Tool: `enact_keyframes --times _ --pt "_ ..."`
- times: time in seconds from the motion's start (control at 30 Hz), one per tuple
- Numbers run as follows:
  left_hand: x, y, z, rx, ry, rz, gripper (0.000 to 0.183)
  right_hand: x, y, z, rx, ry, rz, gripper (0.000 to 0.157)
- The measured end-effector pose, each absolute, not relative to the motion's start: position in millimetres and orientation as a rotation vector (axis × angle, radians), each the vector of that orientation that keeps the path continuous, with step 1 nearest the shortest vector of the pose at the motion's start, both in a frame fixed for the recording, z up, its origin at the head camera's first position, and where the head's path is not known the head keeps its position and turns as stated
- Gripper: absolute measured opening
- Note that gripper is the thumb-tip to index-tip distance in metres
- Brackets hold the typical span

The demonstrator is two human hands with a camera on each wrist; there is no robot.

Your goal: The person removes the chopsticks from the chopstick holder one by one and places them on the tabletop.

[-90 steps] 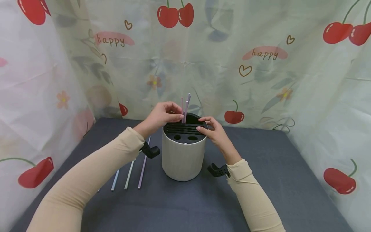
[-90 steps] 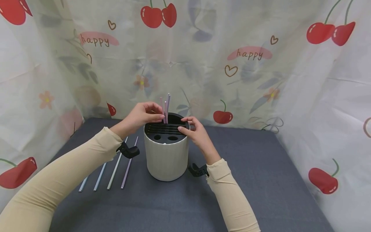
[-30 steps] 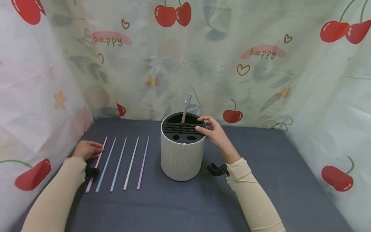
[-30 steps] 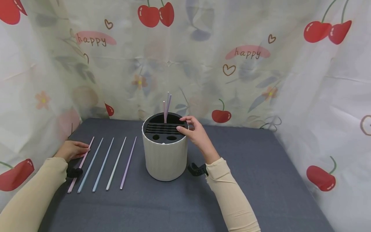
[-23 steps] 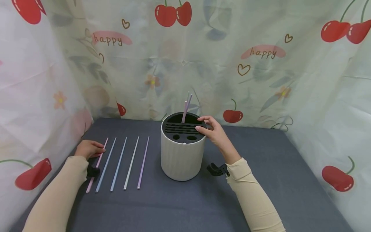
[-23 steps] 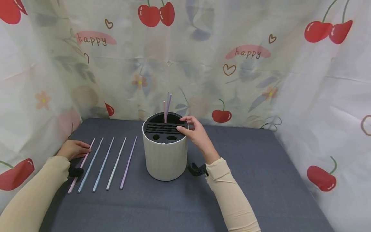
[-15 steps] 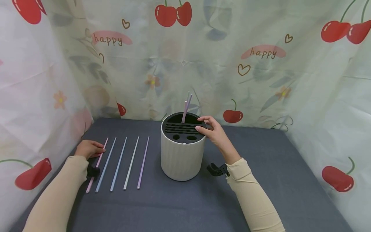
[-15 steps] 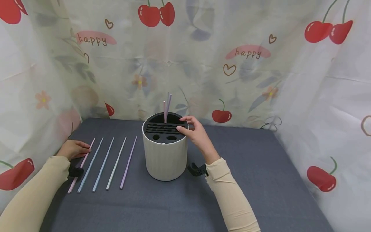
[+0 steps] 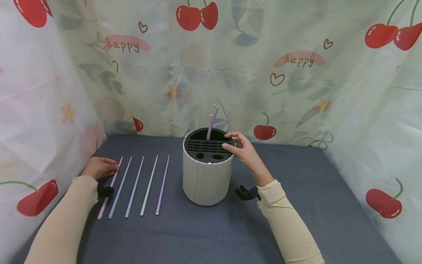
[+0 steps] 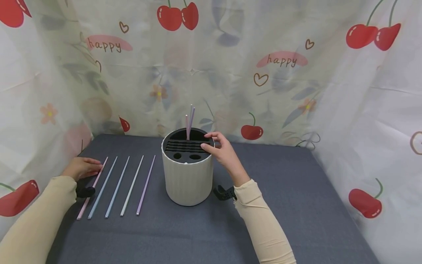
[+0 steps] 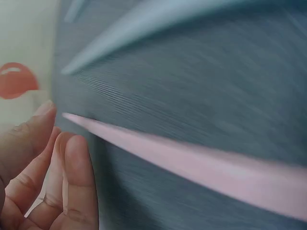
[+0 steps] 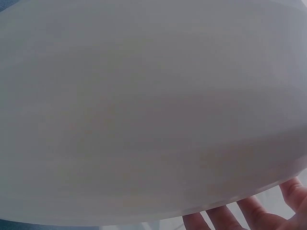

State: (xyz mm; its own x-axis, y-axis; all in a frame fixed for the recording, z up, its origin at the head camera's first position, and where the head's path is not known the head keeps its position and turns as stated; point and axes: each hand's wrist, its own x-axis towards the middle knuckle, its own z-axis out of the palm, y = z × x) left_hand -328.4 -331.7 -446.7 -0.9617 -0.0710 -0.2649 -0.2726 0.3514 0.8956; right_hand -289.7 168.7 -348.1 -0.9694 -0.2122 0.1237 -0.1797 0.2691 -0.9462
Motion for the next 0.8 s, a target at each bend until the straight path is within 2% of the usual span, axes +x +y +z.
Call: enact_keyframes --times 0.13,0.27,0.37,0.53,0.8 --pt "-332.5 -318.3 -417.2 -0.216 2.442 1.802 0.040 -288.2 168.2 -346.2 -0.382 2.479 -1.839 0.039" --pt "-335.6 -291.9 -372.3 -0.116 2.410 1.968 0.028 -287.8 168.0 -346.1 -0.386 2.472 -1.846 0.038" --pt "-334.8 -263.9 -336.4 0.001 2.322 2.122 0.020 -288.7 168.2 -347.0 -0.391 2.473 -1.849 0.038" --pt "-327.5 -203.0 -288.1 0.175 2.245 2.267 0.022 -288.9 168.8 -347.7 -0.384 2.468 -1.857 0.038" --pt "-310.1 -116.3 -251.1 0.458 2.117 2.268 0.022 -288.3 169.1 -346.5 -0.367 2.453 -1.848 0.040"
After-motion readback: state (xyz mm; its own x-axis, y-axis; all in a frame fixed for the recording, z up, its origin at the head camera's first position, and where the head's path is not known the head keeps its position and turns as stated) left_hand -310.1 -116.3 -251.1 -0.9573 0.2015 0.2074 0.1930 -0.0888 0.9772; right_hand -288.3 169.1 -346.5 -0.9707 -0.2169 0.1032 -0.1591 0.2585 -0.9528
